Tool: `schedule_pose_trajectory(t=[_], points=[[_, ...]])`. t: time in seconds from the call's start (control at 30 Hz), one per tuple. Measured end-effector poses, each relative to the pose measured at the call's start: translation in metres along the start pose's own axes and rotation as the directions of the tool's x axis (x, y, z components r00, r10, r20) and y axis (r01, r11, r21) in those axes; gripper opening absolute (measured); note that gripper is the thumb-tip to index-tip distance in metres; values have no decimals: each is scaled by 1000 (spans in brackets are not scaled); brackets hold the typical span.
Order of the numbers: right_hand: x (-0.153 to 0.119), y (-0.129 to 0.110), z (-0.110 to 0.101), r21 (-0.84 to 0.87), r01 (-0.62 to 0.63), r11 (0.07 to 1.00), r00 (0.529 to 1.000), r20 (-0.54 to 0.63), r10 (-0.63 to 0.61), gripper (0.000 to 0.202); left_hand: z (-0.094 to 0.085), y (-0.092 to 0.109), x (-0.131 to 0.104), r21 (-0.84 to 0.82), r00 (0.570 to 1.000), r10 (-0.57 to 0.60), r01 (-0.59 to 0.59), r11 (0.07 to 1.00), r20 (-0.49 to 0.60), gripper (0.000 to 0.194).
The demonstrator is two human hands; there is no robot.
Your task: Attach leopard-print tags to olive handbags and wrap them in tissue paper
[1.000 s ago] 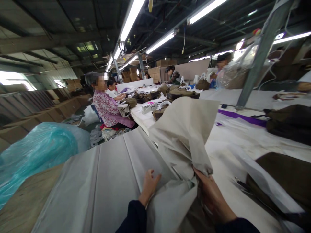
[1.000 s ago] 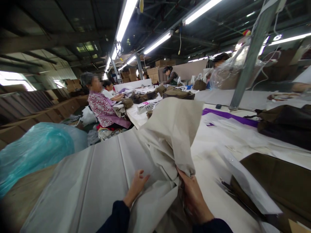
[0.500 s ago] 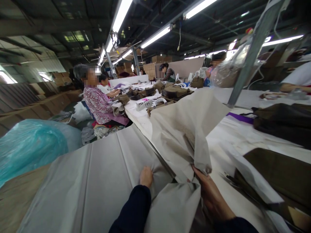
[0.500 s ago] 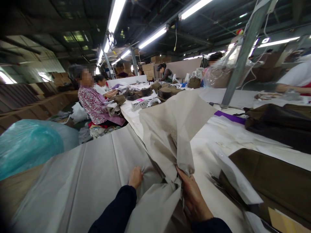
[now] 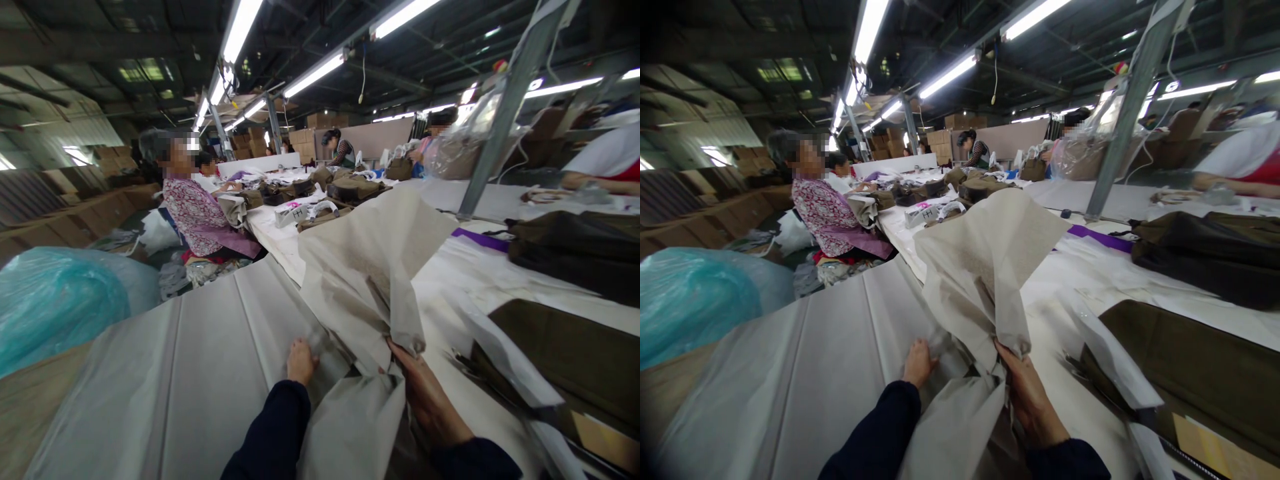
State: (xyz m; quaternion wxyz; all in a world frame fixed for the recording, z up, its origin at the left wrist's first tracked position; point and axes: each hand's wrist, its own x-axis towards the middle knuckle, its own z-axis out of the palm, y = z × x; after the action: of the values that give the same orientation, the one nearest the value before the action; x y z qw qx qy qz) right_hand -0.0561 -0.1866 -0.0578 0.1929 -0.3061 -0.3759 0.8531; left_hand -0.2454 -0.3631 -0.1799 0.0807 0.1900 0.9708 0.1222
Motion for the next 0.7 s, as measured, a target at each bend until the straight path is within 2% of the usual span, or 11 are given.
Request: schedule_pose_trajectory(t=[0.27, 0.4, 0.5, 0.6, 0.7], points=[[-3, -3, 2, 33, -16, 999, 1000, 4, 15, 59, 3, -17, 10, -113, 999, -17, 22, 993, 47, 30], [-1, -2, -1, 34, -33, 999, 999, 11, 32, 55, 2, -24, 19, -259, 993, -90, 106, 960, 74, 28], [1, -2, -6, 45, -35, 998, 999, 26, 33, 52, -3, -33, 19, -407, 986, -119, 156, 900, 115, 25], [0, -4, -3, 70, -82, 994, 994, 76, 77, 49, -9, -46, -1, -555, 986, -103, 161, 816, 134, 19], [1, 1, 16, 46, -176, 983, 969, 186, 165, 47, -14, -59, -41, -668, 990, -74, 138, 731, 124, 14]])
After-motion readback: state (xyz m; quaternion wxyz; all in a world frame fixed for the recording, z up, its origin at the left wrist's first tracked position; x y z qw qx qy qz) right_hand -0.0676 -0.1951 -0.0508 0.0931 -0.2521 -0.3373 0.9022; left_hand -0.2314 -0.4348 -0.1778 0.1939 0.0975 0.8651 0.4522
